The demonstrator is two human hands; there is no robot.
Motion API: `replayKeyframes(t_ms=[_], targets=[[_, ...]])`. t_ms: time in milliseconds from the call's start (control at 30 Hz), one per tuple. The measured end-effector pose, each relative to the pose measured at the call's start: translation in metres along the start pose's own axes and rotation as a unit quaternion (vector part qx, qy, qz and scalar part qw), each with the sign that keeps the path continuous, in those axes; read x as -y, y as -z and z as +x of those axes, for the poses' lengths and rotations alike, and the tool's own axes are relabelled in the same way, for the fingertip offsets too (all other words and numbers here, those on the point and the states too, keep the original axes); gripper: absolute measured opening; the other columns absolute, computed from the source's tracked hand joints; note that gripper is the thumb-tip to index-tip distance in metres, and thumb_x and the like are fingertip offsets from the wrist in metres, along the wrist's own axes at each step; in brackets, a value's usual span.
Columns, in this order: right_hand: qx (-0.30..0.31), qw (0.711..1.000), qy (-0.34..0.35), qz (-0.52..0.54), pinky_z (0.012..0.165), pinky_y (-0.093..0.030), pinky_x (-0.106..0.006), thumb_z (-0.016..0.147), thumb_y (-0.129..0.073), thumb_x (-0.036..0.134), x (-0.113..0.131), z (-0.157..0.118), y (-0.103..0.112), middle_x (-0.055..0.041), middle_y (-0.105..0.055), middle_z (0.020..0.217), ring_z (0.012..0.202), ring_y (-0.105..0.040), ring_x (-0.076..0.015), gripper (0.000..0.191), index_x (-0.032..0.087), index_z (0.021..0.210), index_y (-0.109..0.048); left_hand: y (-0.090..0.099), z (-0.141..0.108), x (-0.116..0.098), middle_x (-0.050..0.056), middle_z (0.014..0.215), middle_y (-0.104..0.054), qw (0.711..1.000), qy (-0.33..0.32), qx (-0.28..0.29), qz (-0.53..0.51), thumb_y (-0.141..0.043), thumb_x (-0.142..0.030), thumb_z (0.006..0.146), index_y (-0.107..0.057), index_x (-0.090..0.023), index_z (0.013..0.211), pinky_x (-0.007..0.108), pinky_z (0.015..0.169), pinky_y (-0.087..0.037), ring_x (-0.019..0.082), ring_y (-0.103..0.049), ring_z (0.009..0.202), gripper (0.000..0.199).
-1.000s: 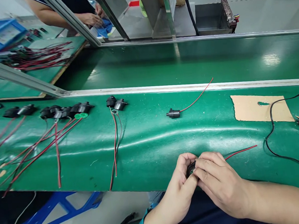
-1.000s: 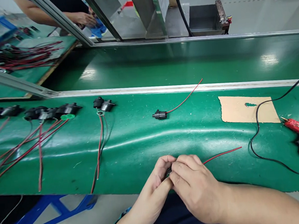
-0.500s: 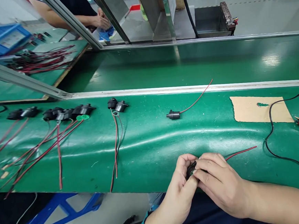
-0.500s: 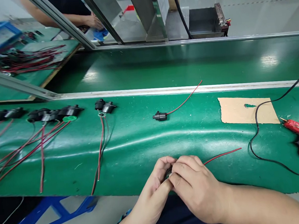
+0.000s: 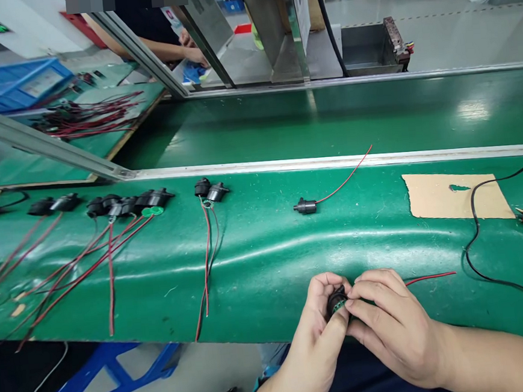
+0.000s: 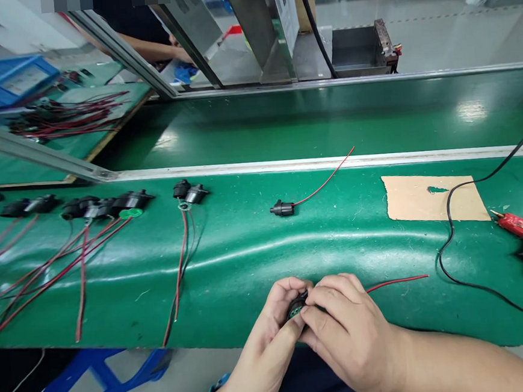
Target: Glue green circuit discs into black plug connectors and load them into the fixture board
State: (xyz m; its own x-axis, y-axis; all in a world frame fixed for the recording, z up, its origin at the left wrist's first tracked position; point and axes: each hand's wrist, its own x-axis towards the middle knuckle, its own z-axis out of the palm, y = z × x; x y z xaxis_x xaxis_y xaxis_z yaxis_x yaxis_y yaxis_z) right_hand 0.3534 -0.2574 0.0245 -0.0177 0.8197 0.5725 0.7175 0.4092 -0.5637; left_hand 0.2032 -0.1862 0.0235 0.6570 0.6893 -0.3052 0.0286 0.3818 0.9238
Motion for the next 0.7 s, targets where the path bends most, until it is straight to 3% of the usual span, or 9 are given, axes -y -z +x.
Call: replayKeyframes(t_ms=[200, 467, 700], targets=[[0.008, 1.0, -0.008, 0.025, 0.08, -0.056, -0.043, 0.096, -0.061, 0.009, -0.002, -0.001, 0.0, -0.013, -0.069, 0.1, 0.095, -0.061, -0.0254, 0.011, 0.01, 0.107, -0.063, 0.0, 0.001, -0.001, 0.002, 0.105, -0.057, 1.0, 0.004, 0.008, 0.012, -0.052, -0.02, 0.096, -0.055, -0.026, 0.109, 0.032, 0.094, -0.044, 0.02, -0.052, 0.105, 0.015], [0.013, 0.997, -0.043, 0.066, 0.081, -0.055, -0.044, 0.096, -0.061, 0.011, -0.005, -0.001, -0.002, -0.0105, -0.069, 0.102, 0.095, -0.059, -0.0234, 0.012, 0.013, 0.108, -0.062, 0.001, 0.003, 0.003, 0.003, 0.104, -0.058, 0.996, 0.043, 0.015, -0.071, -0.056, -0.022, 0.093, -0.057, -0.025, 0.11, 0.034, 0.093, -0.043, 0.021, -0.052, 0.105, 0.017], [0.047, 0.998, -0.026, 0.016, 0.076, -0.056, -0.043, 0.095, -0.06, 0.01, -0.005, 0.001, 0.001, -0.0119, -0.069, 0.101, 0.094, -0.06, -0.0247, 0.017, 0.012, 0.111, -0.064, 0.0, 0.005, 0.009, 0.003, 0.106, -0.057, 0.995, 0.059, -0.011, -0.083, -0.059, -0.019, 0.09, -0.057, -0.025, 0.111, 0.034, 0.093, -0.044, 0.019, -0.052, 0.1, 0.022]])
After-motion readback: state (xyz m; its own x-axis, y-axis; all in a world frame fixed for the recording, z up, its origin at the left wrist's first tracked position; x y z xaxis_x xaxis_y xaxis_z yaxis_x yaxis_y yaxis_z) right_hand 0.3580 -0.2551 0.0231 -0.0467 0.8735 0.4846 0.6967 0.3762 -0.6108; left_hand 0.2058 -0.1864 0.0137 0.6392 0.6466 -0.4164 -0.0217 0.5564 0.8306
